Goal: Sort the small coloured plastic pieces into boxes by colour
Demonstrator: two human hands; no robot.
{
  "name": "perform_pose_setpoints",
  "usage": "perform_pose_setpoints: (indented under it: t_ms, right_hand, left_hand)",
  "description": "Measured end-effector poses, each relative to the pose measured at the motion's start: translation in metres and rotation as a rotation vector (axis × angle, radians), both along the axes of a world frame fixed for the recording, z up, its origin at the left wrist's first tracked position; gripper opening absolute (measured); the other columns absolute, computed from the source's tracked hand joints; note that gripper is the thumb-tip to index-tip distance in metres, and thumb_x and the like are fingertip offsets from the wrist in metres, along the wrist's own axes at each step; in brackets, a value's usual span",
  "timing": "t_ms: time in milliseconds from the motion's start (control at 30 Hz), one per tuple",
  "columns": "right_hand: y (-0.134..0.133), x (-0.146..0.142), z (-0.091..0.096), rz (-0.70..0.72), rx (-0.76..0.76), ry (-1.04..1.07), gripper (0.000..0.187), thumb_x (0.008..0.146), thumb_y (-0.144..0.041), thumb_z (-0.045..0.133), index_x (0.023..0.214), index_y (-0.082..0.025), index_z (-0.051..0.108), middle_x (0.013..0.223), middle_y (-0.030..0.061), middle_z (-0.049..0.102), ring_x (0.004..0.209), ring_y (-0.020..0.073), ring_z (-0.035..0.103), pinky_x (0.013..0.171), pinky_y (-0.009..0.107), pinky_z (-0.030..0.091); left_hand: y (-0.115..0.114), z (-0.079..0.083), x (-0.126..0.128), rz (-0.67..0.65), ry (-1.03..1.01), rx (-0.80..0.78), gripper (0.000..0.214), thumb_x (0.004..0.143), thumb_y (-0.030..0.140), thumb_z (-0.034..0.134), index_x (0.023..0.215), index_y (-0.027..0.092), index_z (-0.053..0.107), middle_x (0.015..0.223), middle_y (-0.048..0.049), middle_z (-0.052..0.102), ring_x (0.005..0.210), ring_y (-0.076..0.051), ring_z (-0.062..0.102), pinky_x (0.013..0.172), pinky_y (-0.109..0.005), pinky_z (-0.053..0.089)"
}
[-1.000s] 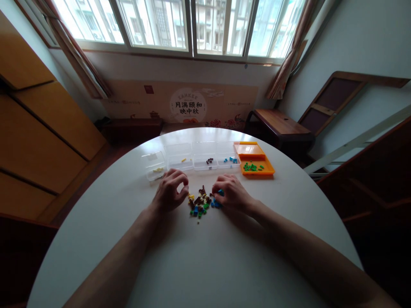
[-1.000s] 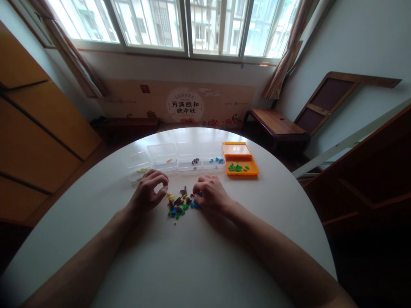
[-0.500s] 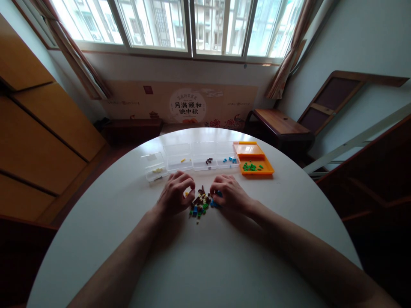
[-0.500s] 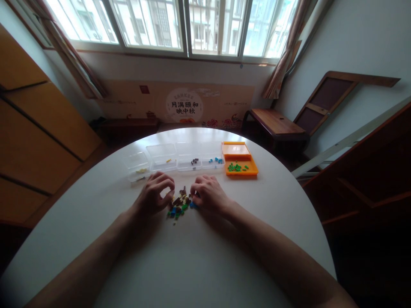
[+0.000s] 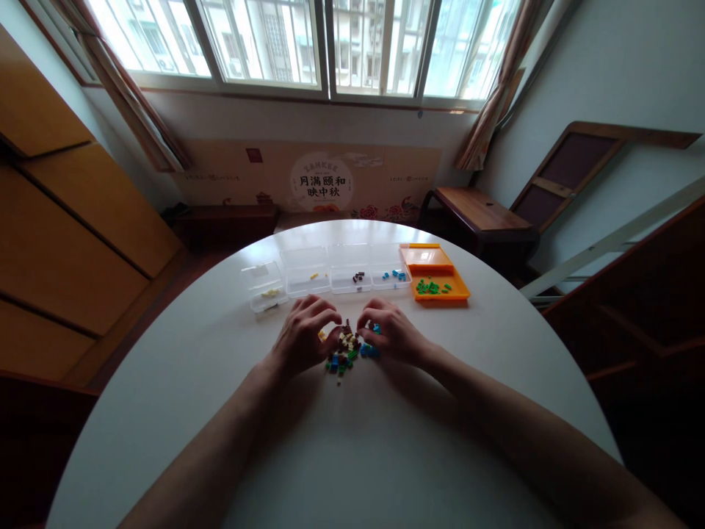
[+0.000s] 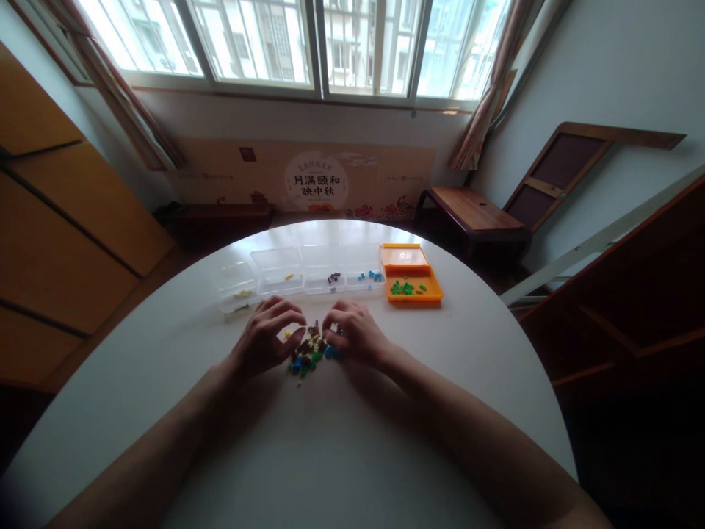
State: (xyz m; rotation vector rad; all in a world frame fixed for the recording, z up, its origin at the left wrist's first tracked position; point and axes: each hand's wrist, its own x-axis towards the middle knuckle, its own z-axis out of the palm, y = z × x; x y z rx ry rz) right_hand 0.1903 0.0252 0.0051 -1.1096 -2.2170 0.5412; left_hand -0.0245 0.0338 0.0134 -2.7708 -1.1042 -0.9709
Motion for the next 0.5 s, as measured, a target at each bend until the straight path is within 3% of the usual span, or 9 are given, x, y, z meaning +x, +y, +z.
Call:
perform_pose_setpoints:
  t_ms: [200, 500]
  right_hand:
    - [0.003, -0.001, 0.0, -0.019, -0.141, 0.247, 0.006, 0.08, -0.016, 0.061, 0.08, -0.017, 0.068, 0.083, 0.0004, 0.054, 0.074, 0.0111, 0.055, 0.071, 0.025, 0.045]
    - [0.004, -0.003, 0.001, -0.006, -0.277, 0.352, 0.009, 0.082, -0.022, 0.062, 0.079, -0.015, 0.068, 0.082, 0.0006, 0.056, 0.071, 0.0106, 0.055, 0.068, 0.024, 0.045]
  left_hand:
    - [-0.003, 0.002, 0.008, -0.045, 0.007, 0.056, 0.009, 0.083, 0.031, 0.064, 0.081, 0.023, 0.065, 0.085, -0.0028, 0.067, 0.087, -0.02, 0.055, 0.079, -0.036, 0.041]
    - [-0.004, 0.003, 0.012, -0.045, 0.004, 0.147, 0.007, 0.086, 0.03, 0.063, 0.084, 0.024, 0.065, 0.084, -0.0015, 0.067, 0.085, -0.019, 0.053, 0.078, -0.034, 0.039]
